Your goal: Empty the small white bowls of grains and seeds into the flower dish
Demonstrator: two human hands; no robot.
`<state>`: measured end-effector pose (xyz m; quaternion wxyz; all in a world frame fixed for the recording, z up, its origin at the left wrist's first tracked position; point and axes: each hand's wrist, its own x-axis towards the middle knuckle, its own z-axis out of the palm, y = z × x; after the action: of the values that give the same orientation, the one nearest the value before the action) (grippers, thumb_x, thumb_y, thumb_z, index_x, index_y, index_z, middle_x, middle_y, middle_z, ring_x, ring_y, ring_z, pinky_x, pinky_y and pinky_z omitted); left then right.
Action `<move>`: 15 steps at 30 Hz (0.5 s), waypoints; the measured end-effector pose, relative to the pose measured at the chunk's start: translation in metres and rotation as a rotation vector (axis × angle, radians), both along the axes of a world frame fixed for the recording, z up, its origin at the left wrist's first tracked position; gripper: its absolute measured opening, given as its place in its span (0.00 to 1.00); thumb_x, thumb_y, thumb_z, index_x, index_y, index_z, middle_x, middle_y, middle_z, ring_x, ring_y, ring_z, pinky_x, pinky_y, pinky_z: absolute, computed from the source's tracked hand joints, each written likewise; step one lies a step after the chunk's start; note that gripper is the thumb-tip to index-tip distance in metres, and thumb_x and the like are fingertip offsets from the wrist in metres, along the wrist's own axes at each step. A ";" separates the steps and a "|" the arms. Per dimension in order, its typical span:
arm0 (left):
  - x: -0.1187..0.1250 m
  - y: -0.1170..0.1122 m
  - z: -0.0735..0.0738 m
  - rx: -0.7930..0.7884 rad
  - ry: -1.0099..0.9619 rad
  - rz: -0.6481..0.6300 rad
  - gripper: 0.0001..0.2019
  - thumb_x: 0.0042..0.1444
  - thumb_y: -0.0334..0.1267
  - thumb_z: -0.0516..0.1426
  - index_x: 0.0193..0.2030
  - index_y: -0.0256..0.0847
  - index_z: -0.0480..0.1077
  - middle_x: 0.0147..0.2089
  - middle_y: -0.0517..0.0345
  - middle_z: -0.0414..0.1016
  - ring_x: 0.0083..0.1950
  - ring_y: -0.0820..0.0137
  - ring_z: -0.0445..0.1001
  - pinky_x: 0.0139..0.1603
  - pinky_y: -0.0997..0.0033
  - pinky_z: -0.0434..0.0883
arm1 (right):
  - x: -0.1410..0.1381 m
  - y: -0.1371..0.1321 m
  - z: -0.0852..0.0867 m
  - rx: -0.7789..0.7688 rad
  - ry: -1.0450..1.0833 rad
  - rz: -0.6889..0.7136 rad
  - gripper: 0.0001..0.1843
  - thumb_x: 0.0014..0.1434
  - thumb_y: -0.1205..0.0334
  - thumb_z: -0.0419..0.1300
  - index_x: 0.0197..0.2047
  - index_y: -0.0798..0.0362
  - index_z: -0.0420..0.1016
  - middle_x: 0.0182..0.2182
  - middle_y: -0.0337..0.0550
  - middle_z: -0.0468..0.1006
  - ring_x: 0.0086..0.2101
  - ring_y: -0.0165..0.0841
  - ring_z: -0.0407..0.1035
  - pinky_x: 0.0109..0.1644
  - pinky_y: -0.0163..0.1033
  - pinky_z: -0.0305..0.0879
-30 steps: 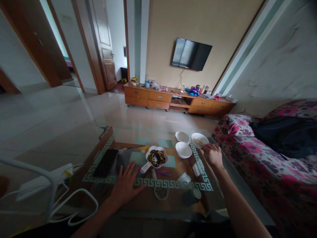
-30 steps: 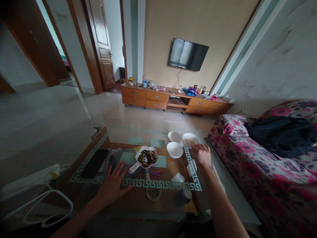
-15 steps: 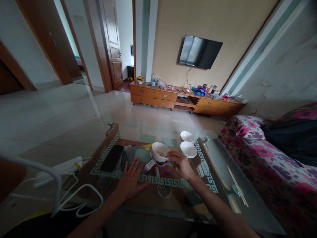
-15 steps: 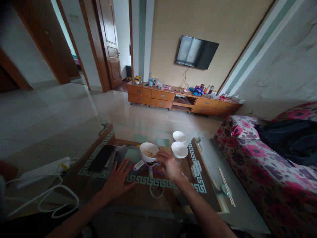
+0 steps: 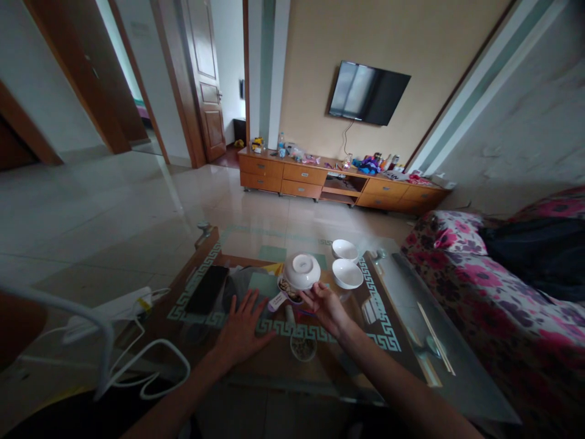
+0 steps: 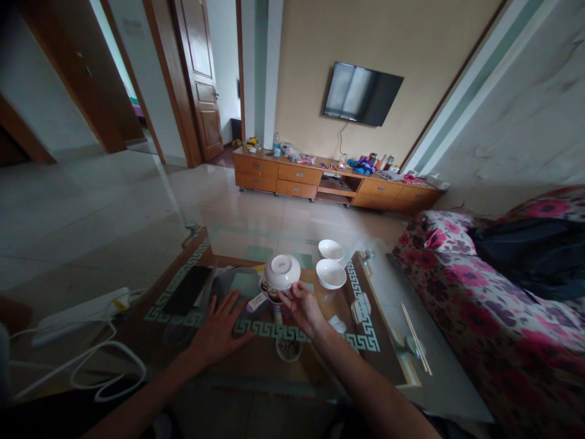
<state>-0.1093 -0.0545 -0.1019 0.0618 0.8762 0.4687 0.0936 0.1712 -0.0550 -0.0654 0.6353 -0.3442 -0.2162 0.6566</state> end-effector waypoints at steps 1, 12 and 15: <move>0.000 0.000 0.000 0.005 0.001 -0.002 0.43 0.66 0.68 0.56 0.78 0.43 0.59 0.81 0.42 0.46 0.82 0.46 0.45 0.77 0.21 0.46 | 0.001 0.000 0.000 0.005 0.028 -0.005 0.17 0.51 0.62 0.80 0.37 0.49 0.77 0.36 0.36 0.83 0.47 0.38 0.81 0.61 0.51 0.79; -0.001 0.005 -0.010 0.055 -0.029 -0.018 0.42 0.66 0.69 0.55 0.77 0.43 0.61 0.81 0.40 0.48 0.81 0.43 0.47 0.77 0.22 0.47 | 0.084 0.020 0.052 0.254 -0.364 -0.340 0.14 0.55 0.57 0.73 0.36 0.46 0.71 0.34 0.31 0.77 0.42 0.33 0.77 0.65 0.53 0.74; -0.001 0.005 -0.009 0.047 -0.035 -0.008 0.42 0.65 0.68 0.57 0.77 0.44 0.61 0.81 0.41 0.49 0.81 0.43 0.47 0.77 0.22 0.47 | 0.136 0.016 0.066 0.262 -0.614 -0.519 0.15 0.56 0.50 0.70 0.41 0.47 0.74 0.38 0.37 0.80 0.43 0.37 0.76 0.61 0.52 0.74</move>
<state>-0.1101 -0.0497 -0.1110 0.0499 0.8776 0.4616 0.1194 0.3074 -0.0395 0.0002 0.7241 -0.4831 -0.3833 0.3089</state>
